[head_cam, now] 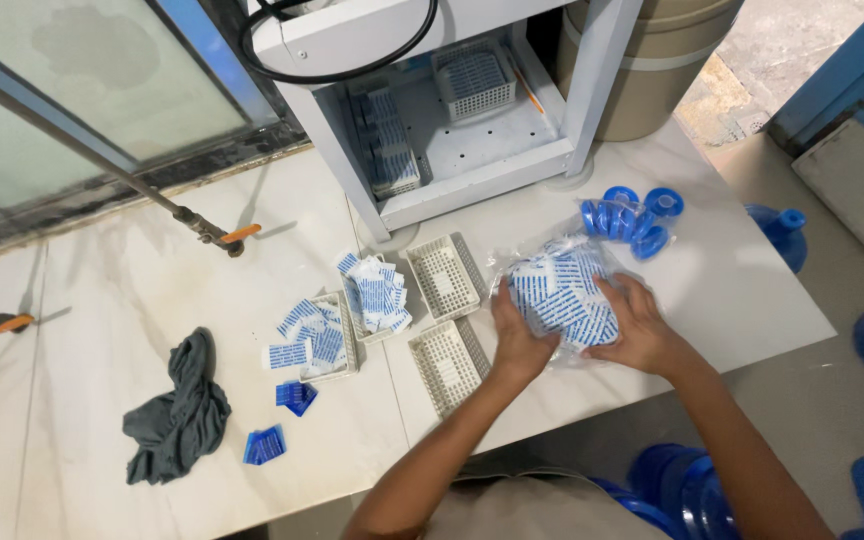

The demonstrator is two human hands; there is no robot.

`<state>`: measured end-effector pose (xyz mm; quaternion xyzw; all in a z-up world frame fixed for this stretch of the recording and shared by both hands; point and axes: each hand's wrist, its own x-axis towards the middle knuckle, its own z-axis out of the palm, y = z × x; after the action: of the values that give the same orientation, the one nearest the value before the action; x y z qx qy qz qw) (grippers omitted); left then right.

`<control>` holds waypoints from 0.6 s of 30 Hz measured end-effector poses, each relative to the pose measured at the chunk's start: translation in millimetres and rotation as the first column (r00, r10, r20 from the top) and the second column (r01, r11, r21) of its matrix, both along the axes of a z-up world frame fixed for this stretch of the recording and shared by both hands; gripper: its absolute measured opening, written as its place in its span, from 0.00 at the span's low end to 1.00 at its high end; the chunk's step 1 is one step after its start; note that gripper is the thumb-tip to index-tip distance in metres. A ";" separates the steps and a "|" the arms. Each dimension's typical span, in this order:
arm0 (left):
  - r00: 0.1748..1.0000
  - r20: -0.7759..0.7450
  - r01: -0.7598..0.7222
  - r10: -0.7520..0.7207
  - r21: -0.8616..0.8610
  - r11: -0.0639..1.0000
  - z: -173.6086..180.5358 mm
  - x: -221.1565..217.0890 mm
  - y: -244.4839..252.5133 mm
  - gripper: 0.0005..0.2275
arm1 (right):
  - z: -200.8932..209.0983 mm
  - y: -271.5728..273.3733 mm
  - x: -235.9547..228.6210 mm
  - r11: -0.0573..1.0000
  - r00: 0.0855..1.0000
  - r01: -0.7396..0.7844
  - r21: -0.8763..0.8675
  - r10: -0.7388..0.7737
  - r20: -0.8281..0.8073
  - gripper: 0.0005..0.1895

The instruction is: The person removes a cloth from a small white cabinet, then repeatedly picks up blue and white printed strips from a plastic bag and arranges them into white plastic trays on the counter. The person continues to fill the trays with the strips throughout the clip.

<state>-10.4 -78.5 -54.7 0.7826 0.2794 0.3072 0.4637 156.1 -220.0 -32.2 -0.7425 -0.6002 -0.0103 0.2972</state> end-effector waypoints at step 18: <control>0.945 -0.326 0.199 0.012 0.606 0.770 35.7 -9.1 13.8 0.24 | 14.7 38.4 -51.7 0.993 0.979 0.111 0.045 -0.102 -0.176 0.22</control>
<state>-19.5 -64.7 -19.0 0.9438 0.1896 0.2321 0.1390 104.4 -181.6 -17.6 -0.7632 -0.5310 0.0221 0.3676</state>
